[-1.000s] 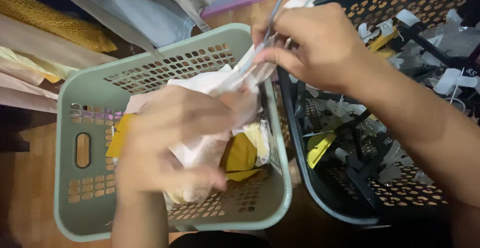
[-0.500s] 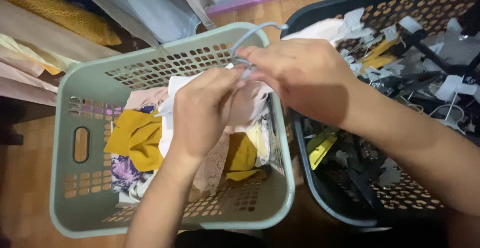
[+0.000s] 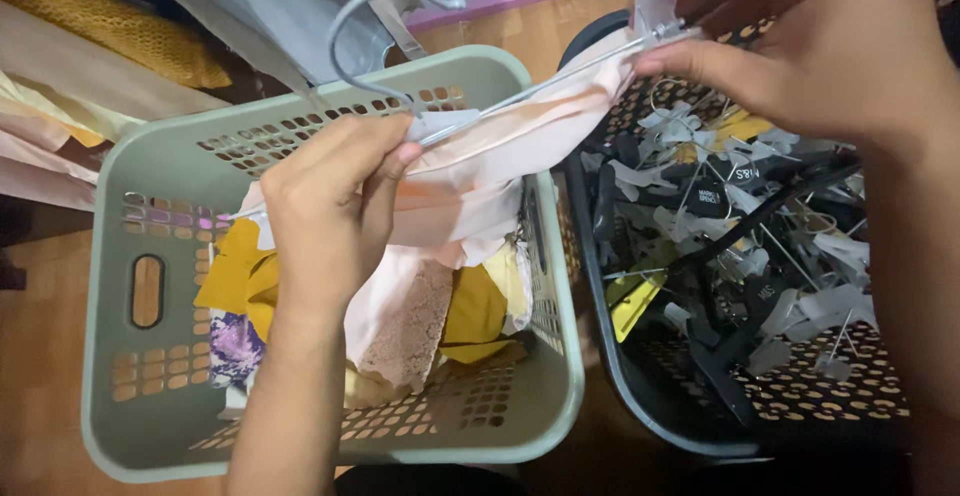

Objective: The person takes clothes from a laundry basket, places them on hangers with clips, and hangs them on a metal rack. The person handles a white shirt, a pink top, and a yellow shirt, securing each with clips before placing them on the rack.

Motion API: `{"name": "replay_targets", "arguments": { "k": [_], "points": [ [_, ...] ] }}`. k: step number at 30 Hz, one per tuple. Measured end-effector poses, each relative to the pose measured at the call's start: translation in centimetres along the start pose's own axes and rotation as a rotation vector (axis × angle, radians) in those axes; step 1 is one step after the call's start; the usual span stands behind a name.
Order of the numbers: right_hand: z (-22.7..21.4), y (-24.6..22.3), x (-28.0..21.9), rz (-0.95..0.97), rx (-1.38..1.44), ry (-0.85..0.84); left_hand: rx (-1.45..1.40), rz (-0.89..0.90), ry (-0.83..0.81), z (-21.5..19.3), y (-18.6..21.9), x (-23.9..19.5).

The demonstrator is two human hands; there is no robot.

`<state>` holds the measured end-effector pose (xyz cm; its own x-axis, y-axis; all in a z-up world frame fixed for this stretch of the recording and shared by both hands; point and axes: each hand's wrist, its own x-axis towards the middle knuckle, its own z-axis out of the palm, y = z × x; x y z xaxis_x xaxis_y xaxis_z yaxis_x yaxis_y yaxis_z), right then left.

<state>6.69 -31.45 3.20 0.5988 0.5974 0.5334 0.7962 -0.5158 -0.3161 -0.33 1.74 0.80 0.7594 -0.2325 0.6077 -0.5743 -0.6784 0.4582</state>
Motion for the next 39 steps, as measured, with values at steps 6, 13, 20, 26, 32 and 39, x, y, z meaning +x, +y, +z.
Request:
{"name": "replay_targets", "arguments": {
  "k": [6,13,20,26,32,39],
  "points": [
    [0.3,-0.1,-0.9,0.079,0.024,0.071,0.001,0.045,-0.016,0.4,-0.2,-0.1],
    [1.1,2.0,-1.5,0.172,0.276,-0.002,0.136,0.064,-0.069,-0.3,0.2,0.1],
    [1.0,3.5,0.2,0.223,0.287,-0.031,0.141,0.001,-0.097,-1.7,0.3,4.2],
    [-5.1,-1.3,5.3,0.289,0.257,-0.064,0.085,-0.052,-0.171,-9.3,4.4,9.8],
    [-15.0,-7.3,13.5,0.303,0.325,-0.073,0.101,-0.042,-0.105,-20.4,9.8,18.0],
    [-25.0,-15.7,22.1,0.386,0.088,-0.052,0.083,-0.12,-0.066,-31.4,16.2,25.6]
  ]
}}
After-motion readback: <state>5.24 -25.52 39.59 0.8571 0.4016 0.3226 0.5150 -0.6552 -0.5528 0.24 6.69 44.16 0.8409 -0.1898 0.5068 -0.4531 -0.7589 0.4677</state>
